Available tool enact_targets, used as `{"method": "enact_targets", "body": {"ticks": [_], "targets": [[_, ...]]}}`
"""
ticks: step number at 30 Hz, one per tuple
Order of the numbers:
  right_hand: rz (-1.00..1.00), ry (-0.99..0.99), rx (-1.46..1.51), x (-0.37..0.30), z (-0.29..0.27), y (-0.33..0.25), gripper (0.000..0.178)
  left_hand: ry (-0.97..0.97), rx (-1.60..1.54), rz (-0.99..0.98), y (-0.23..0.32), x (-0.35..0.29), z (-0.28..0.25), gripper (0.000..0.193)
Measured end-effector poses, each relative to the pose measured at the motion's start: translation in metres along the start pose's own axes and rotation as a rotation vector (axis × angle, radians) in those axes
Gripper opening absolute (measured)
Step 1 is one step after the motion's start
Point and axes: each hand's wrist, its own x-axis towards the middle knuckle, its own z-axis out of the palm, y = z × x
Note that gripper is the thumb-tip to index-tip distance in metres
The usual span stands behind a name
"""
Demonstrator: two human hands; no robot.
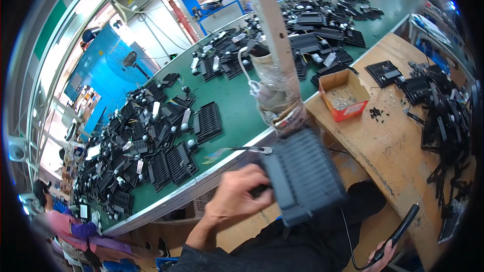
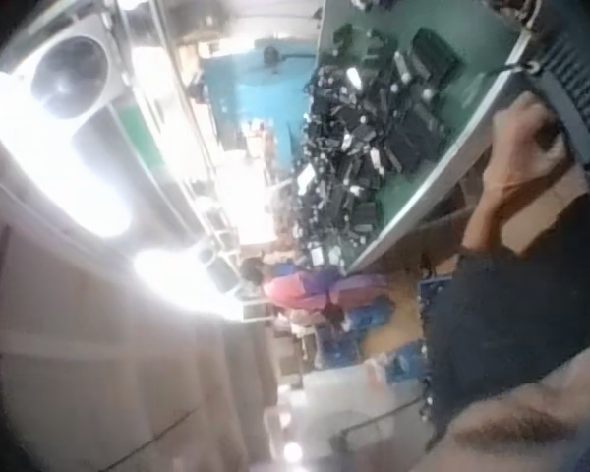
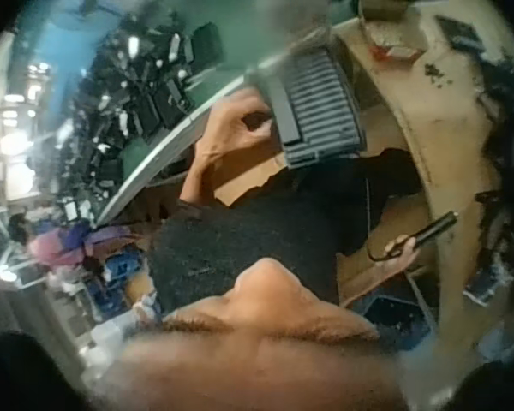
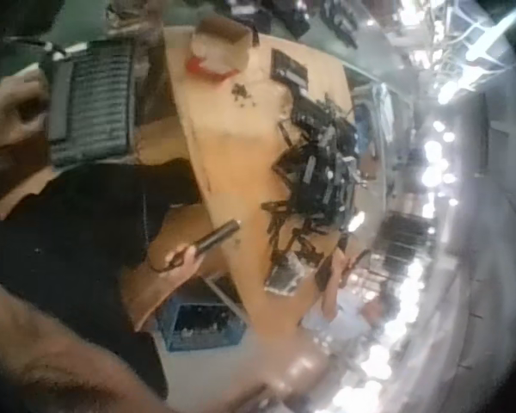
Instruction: Assemble electronic components into a housing using an electric screwdriver.
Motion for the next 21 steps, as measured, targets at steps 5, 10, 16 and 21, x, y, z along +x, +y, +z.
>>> {"method": "enact_targets", "body": {"ticks": [5, 10, 16, 21], "targets": [[-0.051, 0.134, -0.061, 0.004, 0.014, -0.004, 0.03, 0.526, 0.5, -0.248, -0.072, -0.03, -0.077, 0.014], [0.089, 0.061, -0.043, 0.011, 0.011, -0.007, 0.03, 0.795, 1.049, -0.601, -0.214, -0.056, -0.206, 0.028], [0.018, 0.137, -0.078, 0.005, 0.025, -0.015, 0.032, 1.014, 0.775, -1.107, -0.329, -0.092, -0.299, 0.034], [0.019, 0.126, 0.0, -0.001, 0.013, -0.012, 0.037, 1.256, 0.305, -1.091, -0.464, -0.105, -0.3, 0.036]]}}
